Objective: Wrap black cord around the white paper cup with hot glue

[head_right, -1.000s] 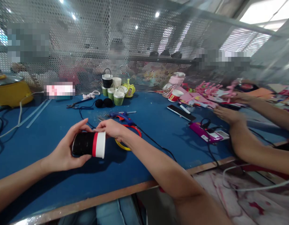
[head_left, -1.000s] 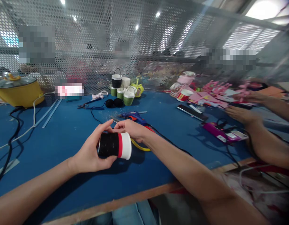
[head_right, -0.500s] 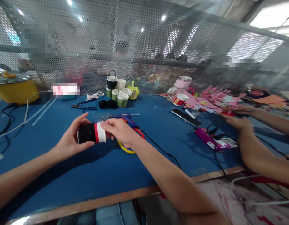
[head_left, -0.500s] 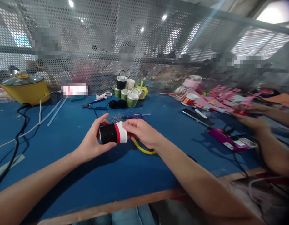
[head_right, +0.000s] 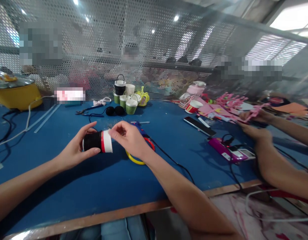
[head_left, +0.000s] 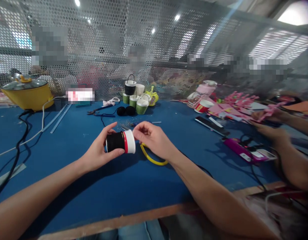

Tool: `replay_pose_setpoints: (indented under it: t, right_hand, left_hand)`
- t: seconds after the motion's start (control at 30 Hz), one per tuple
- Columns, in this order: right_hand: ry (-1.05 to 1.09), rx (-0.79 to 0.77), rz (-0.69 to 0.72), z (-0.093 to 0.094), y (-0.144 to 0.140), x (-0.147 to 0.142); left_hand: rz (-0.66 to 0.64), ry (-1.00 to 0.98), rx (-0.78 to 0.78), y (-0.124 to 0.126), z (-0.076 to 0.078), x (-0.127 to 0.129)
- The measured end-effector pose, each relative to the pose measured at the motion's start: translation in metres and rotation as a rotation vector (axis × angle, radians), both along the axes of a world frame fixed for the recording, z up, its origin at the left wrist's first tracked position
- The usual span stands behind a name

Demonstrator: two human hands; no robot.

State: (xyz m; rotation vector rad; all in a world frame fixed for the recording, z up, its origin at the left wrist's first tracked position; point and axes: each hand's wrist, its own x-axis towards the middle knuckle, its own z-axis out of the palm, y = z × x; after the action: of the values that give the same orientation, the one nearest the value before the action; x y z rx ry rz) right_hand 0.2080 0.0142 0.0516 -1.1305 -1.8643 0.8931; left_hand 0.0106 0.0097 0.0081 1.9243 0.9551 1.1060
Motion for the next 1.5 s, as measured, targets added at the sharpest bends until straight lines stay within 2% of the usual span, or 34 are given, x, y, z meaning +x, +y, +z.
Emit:
replay_pose_setpoints:
  t: [0.07,0.13,0.23,0.4,0.5,0.63,0.73,0.87,1.07,1.17,1.3,1.5]
  right_hand:
    - [-0.009,0.051,-0.049,0.0,0.002,0.001]
    - [-0.048,0.04,0.006,-0.001,0.004,0.002]
    - [-0.071,-0.055,0.125,-0.004,0.005,0.001]
    - [-0.001,-0.223,0.214,-0.008,0.007,0.0]
    - [0.067,-0.302,0.195,-0.009,0.007,-0.001]
    - [0.14,-0.36,0.173,-0.009,0.008,-0.003]
    - [0.141,-0.316,0.146,-0.01,0.01,-0.002]
    - [-0.033,-0.226,0.068,-0.009,0.01,-0.001]
    - [-0.044,-0.343,0.099,-0.004,0.007,-0.004]
    - [0.001,-0.356,0.086,-0.003,0.006,-0.006]
    - [0.109,-0.296,0.035,-0.004,0.005,-0.009]
    - [0.332,-0.297,0.039,-0.004,0.01,-0.013]
  left_hand:
    - [-0.051,0.02,0.035,-0.001,-0.003,0.001]
    - [-0.107,0.025,0.05,-0.003,-0.005,0.001]
    - [-0.16,0.04,0.085,-0.004,-0.008,0.001]
    - [-0.188,0.123,0.195,-0.005,-0.008,0.0]
    - [-0.203,0.18,0.274,-0.006,-0.005,0.001]
    - [-0.209,0.201,0.297,-0.007,-0.002,0.002]
    - [-0.203,0.21,0.281,-0.007,-0.002,0.002]
    - [-0.173,0.252,0.276,-0.007,-0.002,0.002]
    - [-0.208,0.317,0.335,-0.009,-0.002,0.002]
    - [-0.221,0.324,0.336,-0.009,-0.002,0.002]
    - [-0.216,0.314,0.307,-0.009,-0.003,0.001]
    - [-0.248,0.35,0.304,-0.01,-0.002,0.0]
